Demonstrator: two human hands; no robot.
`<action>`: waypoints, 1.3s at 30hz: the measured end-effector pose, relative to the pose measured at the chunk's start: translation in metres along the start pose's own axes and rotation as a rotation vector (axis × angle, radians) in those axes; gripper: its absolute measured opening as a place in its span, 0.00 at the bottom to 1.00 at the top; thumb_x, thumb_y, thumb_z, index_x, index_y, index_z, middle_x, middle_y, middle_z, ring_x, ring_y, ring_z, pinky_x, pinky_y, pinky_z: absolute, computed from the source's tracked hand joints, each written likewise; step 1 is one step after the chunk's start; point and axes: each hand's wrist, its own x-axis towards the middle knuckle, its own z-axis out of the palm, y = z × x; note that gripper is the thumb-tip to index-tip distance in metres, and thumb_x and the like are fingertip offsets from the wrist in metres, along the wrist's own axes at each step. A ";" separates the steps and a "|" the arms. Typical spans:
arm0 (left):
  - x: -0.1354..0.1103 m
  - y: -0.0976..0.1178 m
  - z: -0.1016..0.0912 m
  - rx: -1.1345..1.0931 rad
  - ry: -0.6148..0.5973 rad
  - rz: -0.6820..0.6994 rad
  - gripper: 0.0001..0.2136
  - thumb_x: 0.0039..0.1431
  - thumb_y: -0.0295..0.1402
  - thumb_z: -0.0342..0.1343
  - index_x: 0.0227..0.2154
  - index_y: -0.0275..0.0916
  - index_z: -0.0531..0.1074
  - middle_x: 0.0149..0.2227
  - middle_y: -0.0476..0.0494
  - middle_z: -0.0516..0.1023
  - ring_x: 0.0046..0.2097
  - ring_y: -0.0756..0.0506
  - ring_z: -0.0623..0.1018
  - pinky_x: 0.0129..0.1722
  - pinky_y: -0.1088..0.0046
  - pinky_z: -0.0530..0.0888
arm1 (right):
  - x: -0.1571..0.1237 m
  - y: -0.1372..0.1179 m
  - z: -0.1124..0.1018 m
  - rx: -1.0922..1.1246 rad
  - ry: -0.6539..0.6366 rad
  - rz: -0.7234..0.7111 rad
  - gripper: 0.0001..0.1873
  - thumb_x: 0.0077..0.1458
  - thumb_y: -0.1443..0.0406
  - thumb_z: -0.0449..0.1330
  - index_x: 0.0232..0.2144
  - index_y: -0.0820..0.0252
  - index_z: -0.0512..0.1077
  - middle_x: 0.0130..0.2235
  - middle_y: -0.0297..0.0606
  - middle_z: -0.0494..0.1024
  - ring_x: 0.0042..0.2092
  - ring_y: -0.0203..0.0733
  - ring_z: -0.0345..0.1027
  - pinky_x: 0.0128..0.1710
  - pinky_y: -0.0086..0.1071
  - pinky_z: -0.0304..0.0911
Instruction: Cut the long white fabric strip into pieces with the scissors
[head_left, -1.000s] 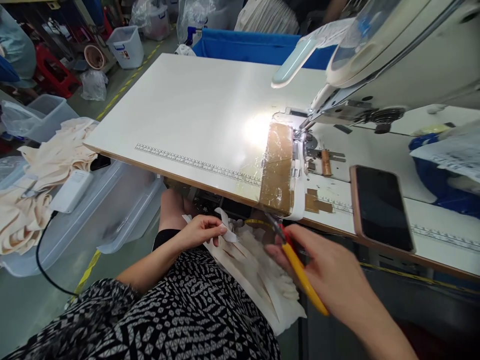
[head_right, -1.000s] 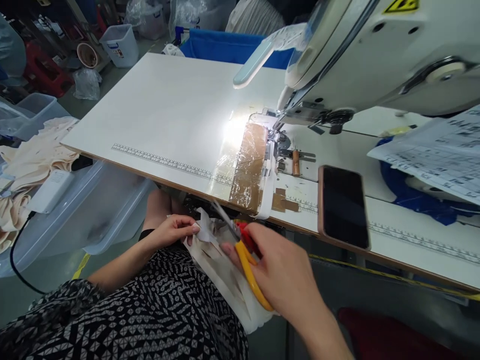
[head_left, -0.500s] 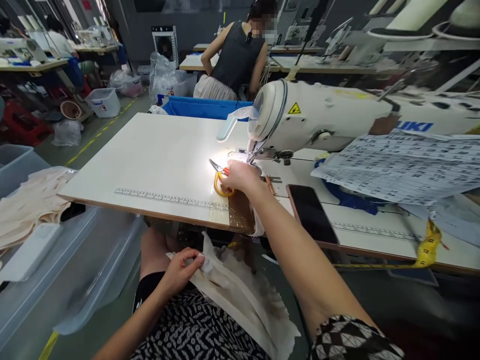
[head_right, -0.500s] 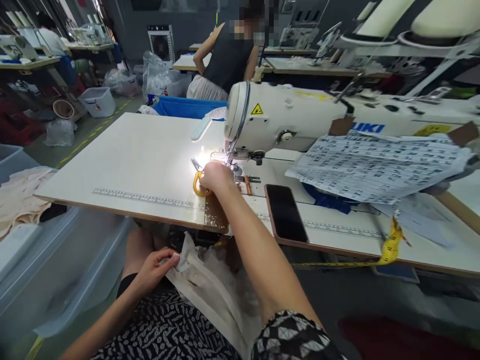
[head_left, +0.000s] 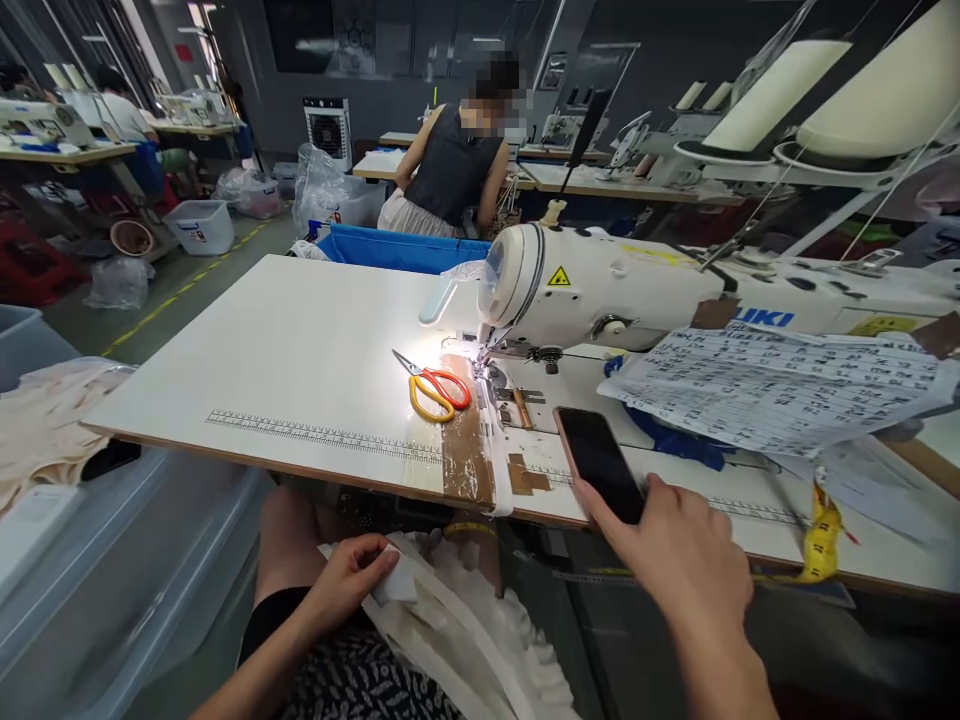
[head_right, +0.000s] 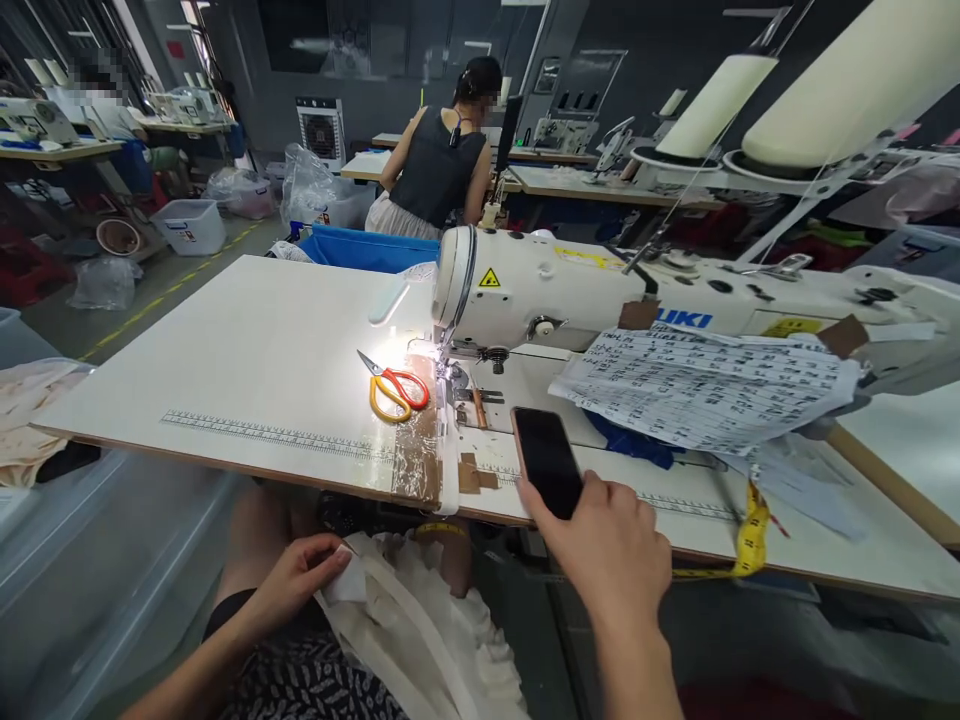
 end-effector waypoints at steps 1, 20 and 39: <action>0.001 0.002 0.002 0.011 -0.012 0.008 0.23 0.52 0.54 0.54 0.27 0.34 0.71 0.25 0.47 0.69 0.29 0.49 0.65 0.30 0.76 0.61 | 0.003 0.000 -0.002 0.003 -0.043 -0.010 0.45 0.53 0.37 0.42 0.47 0.75 0.69 0.41 0.63 0.71 0.44 0.68 0.65 0.34 0.50 0.64; -0.015 -0.013 -0.009 0.091 0.065 0.008 0.26 0.53 0.57 0.50 0.27 0.33 0.69 0.25 0.48 0.63 0.30 0.50 0.61 0.30 0.75 0.58 | 0.090 0.017 0.014 0.361 -0.306 0.078 0.48 0.41 0.42 0.59 0.58 0.66 0.60 0.48 0.53 0.74 0.42 0.59 0.72 0.35 0.40 0.65; -0.021 0.013 0.018 0.197 0.032 -0.001 0.24 0.56 0.55 0.49 0.28 0.34 0.69 0.27 0.47 0.65 0.31 0.48 0.63 0.31 0.76 0.61 | 0.065 -0.009 0.007 0.247 -0.131 0.154 0.43 0.52 0.43 0.51 0.61 0.65 0.56 0.52 0.57 0.67 0.49 0.62 0.65 0.34 0.42 0.64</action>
